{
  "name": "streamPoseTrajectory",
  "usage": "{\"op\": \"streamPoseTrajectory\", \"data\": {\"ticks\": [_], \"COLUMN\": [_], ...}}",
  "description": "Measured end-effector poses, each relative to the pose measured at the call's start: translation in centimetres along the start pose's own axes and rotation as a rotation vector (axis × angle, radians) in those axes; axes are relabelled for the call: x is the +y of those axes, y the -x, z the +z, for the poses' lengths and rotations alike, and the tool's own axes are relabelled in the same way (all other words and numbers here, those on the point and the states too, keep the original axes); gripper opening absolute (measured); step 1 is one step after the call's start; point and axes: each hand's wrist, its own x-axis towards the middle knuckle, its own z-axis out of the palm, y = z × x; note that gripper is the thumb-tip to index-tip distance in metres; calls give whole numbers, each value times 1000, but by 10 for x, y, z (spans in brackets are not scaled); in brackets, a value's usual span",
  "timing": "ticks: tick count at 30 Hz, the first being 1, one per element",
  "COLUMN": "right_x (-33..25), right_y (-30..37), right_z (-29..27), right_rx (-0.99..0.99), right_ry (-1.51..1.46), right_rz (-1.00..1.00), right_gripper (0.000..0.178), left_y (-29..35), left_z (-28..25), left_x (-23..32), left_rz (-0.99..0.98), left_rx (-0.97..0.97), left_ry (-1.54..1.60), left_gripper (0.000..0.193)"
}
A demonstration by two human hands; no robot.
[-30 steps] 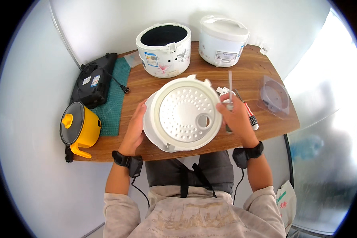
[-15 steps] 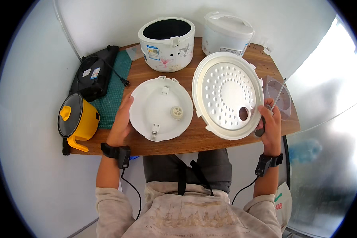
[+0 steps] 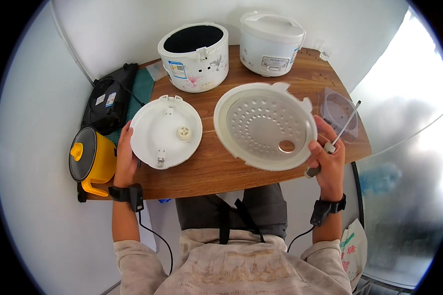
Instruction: The person uses a screwdriver to remove screws from a white rice cooker, then detaches the lid and separates its internal components. The person continues to unscrew and separate parts of the lid assembly on a wooden table.
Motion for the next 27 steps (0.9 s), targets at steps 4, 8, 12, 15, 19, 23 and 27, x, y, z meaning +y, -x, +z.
{"op": "streamPoseTrajectory", "data": {"ticks": [4, 8, 12, 15, 19, 23, 27], "right_x": [15, 23, 39, 52, 70, 81, 88], "right_y": [12, 18, 25, 28, 24, 25, 27], "right_z": [-1, 10, 18, 17, 15, 17, 18], "right_rx": [-84, -261, -434, -545, -532, -543, -560], "right_ry": [273, 527, 700, 701, 759, 973, 1046], "right_rz": [-78, -380, -495, -401, -459, -532, -568], "right_gripper": [46, 38, 32, 37, 37, 48, 50], "left_y": [-3, -13, -20, -28, -22, -18, -2], "left_z": [-1, -13, -17, -24, -16, -19, -17], "left_x": [4, -6, -14, -18, -12, -13, -9], "left_rz": [12, 70, 103, 123, 84, 111, 195], "left_rx": [46, 72, 120, 180, 203, 207, 263], "left_ry": [-18, -29, 21, 33, 23, -24, -154], "left_gripper": [51, 48, 44, 46, 52, 58, 61]}}
